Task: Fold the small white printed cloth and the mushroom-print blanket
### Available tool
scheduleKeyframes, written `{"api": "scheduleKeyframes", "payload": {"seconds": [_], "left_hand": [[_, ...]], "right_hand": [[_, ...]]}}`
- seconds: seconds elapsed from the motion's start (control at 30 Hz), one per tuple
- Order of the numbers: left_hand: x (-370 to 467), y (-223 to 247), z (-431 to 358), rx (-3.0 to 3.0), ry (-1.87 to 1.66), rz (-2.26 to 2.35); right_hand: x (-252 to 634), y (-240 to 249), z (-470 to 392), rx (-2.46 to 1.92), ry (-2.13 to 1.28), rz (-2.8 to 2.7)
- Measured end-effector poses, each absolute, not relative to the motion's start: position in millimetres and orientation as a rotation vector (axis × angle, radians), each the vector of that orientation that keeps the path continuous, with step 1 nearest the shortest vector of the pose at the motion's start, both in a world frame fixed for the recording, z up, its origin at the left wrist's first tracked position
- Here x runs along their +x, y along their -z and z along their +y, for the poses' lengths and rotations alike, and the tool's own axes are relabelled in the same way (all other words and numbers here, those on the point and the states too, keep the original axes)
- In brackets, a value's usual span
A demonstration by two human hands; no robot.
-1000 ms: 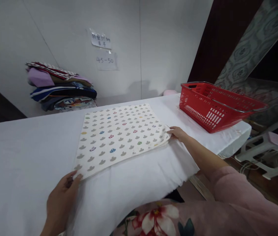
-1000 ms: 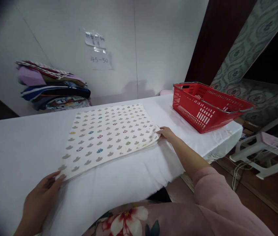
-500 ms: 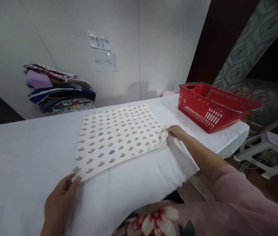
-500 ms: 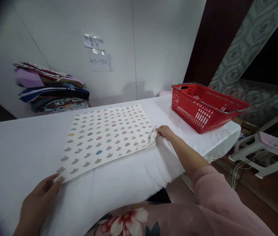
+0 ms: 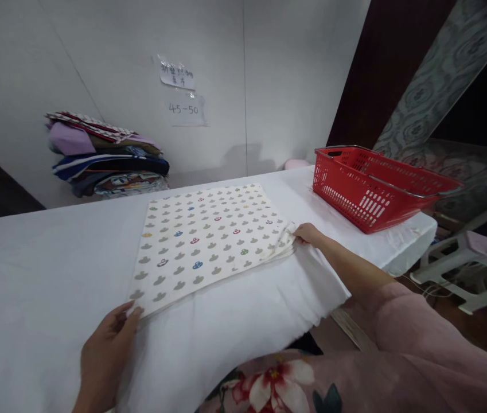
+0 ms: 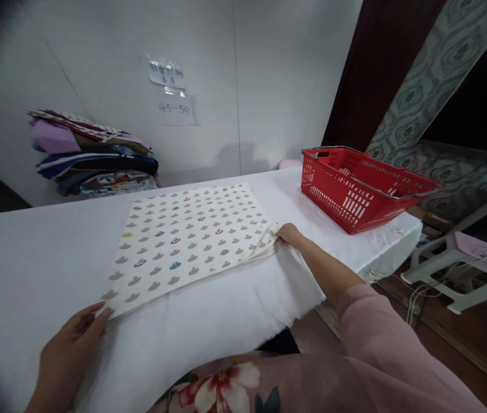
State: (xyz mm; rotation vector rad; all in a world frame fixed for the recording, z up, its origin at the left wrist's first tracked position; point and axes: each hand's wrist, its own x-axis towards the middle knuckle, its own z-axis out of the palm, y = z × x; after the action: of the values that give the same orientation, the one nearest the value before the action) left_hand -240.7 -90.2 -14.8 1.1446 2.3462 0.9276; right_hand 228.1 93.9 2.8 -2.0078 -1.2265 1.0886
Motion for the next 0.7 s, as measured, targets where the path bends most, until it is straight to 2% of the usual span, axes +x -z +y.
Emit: {"api": "scheduleKeyframes", "payload": {"seconds": [0.7], "left_hand": [[-245, 17, -91, 1.173, -0.888, 2.326]], "right_hand": [[216, -18, 91, -2.177, -1.13, -1.282]]}}
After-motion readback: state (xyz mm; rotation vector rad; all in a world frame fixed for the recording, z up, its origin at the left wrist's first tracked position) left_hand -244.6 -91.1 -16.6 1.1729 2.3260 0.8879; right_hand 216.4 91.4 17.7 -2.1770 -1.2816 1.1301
